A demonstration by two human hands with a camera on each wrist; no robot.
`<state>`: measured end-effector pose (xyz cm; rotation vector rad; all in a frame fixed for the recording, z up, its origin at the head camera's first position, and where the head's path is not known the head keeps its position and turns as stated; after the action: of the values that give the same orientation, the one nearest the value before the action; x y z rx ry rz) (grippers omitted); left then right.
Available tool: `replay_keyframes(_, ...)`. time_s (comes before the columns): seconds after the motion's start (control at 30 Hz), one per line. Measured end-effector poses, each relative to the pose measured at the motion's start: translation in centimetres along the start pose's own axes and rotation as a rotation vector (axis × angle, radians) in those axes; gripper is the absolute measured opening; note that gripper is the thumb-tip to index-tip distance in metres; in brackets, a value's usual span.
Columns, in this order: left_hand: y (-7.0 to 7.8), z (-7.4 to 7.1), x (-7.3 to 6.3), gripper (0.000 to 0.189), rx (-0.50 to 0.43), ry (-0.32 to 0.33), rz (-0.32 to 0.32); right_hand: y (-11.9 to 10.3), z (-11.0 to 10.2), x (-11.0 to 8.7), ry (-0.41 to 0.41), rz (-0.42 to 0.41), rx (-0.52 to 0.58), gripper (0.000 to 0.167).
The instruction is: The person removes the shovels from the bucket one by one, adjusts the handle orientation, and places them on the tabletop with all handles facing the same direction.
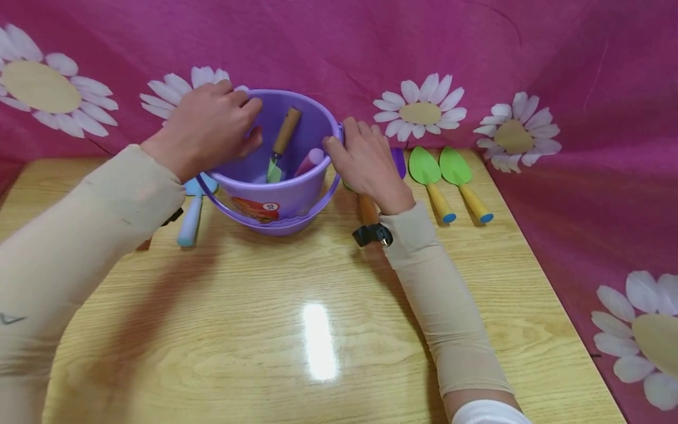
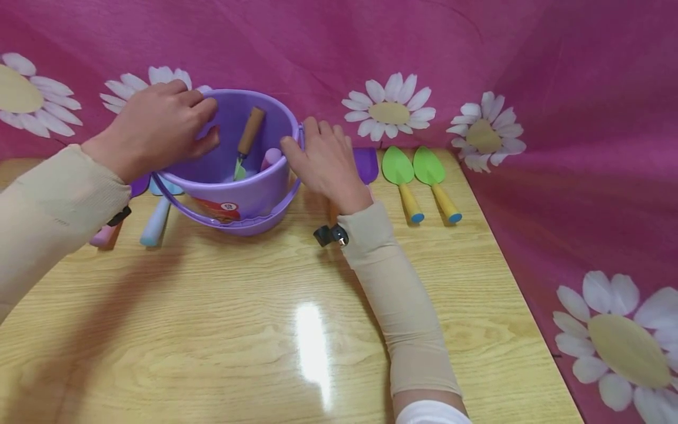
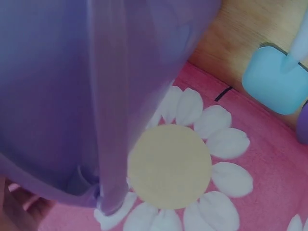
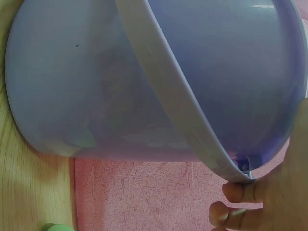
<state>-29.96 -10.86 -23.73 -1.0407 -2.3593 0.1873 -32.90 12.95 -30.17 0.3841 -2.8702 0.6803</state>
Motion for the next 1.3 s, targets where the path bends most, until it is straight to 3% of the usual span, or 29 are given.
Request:
replay_keyframes(0.17,0.4,0.9,0.7,0.021,-0.009,-0.078,0.185,0.0,0.1,0.1,-0.008,0.003,0.001,0.048)
replay_keyframes(0.4,1.3,1.7,1.7,0.017,0.064,-0.081,0.344,-0.2,0.0,0.2,-0.018,0.004,0.002,0.051)
replay_keyframes(0.6,1.8,2.5,2.8,0.022,0.085,-0.188,0.461,-0.3,0.0,0.2,-0.027,0.009,0.000,0.050)
replay_keyframes(0.87,2.0,3.3,3.9,0.024,0.131,-0.226,0.539,-0.2,-0.1,0.1,-0.030,0.010,-0.003,0.049)
replay_keyframes(1.3,1.2,4.0,3.5,0.012,0.194,-0.256,0.492,0.0,-0.2,0.0,-0.038,0.014,-0.017,0.051)
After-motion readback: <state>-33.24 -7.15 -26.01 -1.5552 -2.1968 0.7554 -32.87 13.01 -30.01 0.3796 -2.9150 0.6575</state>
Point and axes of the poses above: each hand's wrist, its own x-axis towards the middle knuckle, its own z-axis out of the palm, y = z × x, the point moved 3 cm from there along x, towards the middle knuckle, and after that the axes turned 4 degrees about z, right-handed, at the moved point
